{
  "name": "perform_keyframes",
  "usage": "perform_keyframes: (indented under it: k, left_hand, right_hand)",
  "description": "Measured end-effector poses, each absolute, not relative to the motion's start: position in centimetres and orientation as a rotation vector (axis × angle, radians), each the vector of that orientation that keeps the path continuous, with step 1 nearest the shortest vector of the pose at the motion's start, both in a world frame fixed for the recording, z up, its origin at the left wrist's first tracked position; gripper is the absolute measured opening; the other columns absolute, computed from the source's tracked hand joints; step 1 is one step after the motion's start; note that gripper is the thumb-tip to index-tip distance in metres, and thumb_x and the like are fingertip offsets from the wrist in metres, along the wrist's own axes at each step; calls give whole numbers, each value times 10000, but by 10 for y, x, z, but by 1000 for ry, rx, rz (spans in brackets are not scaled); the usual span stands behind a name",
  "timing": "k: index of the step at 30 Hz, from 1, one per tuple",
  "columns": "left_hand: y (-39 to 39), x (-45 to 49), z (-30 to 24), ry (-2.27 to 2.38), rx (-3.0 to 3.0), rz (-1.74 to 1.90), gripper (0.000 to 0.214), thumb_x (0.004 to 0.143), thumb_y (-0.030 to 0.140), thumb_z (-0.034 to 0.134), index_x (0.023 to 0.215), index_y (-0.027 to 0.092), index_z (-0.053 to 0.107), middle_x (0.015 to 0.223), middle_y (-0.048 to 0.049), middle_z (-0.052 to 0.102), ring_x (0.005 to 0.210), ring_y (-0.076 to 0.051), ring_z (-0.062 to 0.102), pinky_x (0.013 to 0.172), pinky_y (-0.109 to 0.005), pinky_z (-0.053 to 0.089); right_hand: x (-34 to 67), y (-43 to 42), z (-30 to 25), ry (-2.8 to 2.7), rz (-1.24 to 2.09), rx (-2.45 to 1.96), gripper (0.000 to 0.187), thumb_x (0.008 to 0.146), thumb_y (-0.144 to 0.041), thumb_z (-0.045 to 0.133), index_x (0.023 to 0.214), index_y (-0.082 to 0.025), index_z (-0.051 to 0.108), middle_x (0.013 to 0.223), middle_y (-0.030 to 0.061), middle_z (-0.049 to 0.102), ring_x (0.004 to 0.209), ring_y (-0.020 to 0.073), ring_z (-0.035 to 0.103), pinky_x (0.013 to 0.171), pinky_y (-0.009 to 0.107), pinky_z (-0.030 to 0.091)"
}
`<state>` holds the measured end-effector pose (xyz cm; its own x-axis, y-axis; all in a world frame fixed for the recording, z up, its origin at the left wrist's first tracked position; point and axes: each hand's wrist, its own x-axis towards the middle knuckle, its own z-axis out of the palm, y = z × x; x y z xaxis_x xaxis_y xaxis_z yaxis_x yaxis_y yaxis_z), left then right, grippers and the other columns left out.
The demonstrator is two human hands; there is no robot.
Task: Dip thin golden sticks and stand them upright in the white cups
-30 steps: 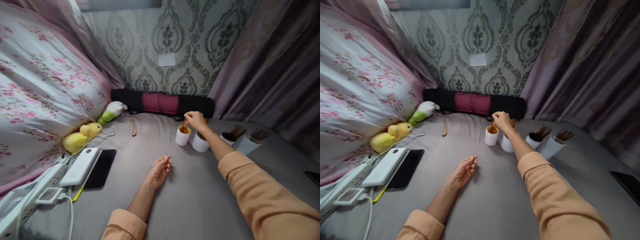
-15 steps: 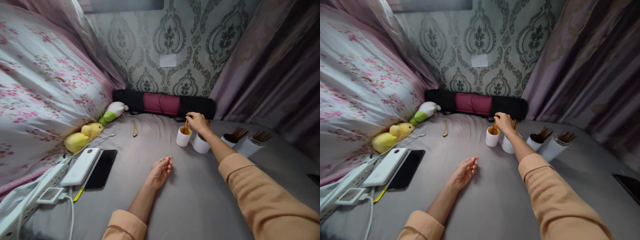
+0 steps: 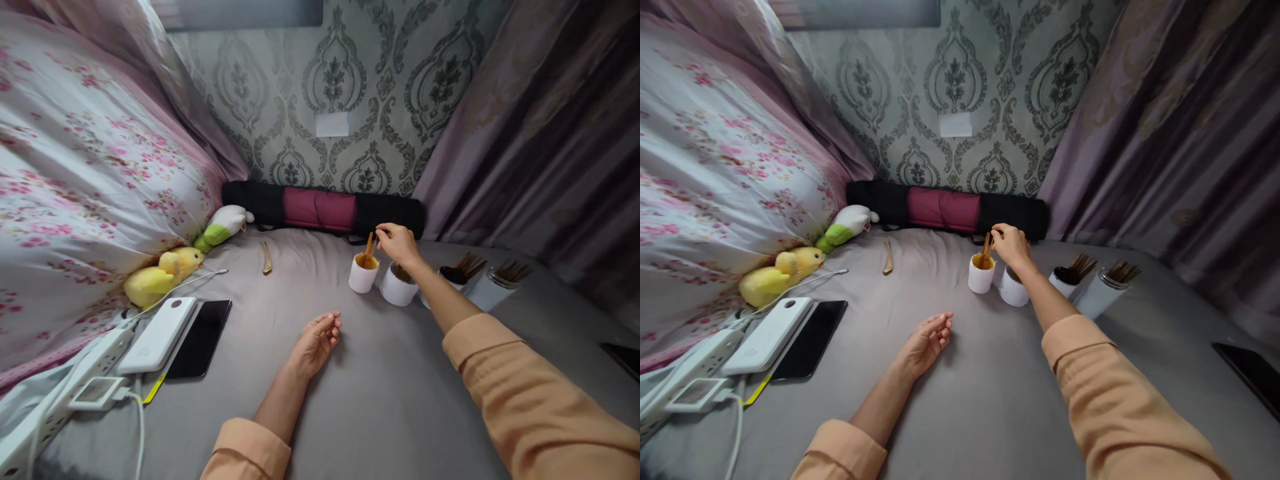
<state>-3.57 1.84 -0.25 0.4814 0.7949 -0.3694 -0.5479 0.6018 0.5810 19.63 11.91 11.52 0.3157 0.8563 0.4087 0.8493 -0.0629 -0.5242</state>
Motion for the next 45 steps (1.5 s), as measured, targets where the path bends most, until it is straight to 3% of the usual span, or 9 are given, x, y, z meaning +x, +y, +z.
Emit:
perform_keyframes:
  k: [19,25,45]
  left_hand:
    - [18,-37,-3,655,421,850,160,726,163,629,864,86,605,703,-32,555,534,-45,493,469,-153,395]
    - [18,-37,-2,668,420,850,144,725,153,626,852,88,603,697,-32,557,530,-47,495,469,-156,396]
    - [16,-37,-4,651,433,874,142,711,165,642,828,94,606,700,-25,561,540,-44,495,476,-156,386]
  right_hand:
    - [188,76,109,-1396,167,-1676,274,783,-328,443,830,-164,657,593,23,647,461,108,535,490,215,387]
    - [179,56,96,-1312,318,-1626,333,782,-405,440,785,-138,639,605,46,640,391,93,469,424,220,371]
    - [120,25,33,-1129,666,-1531,401,765,-508,446,721,-138,591,584,38,597,458,112,497,460,219,382]
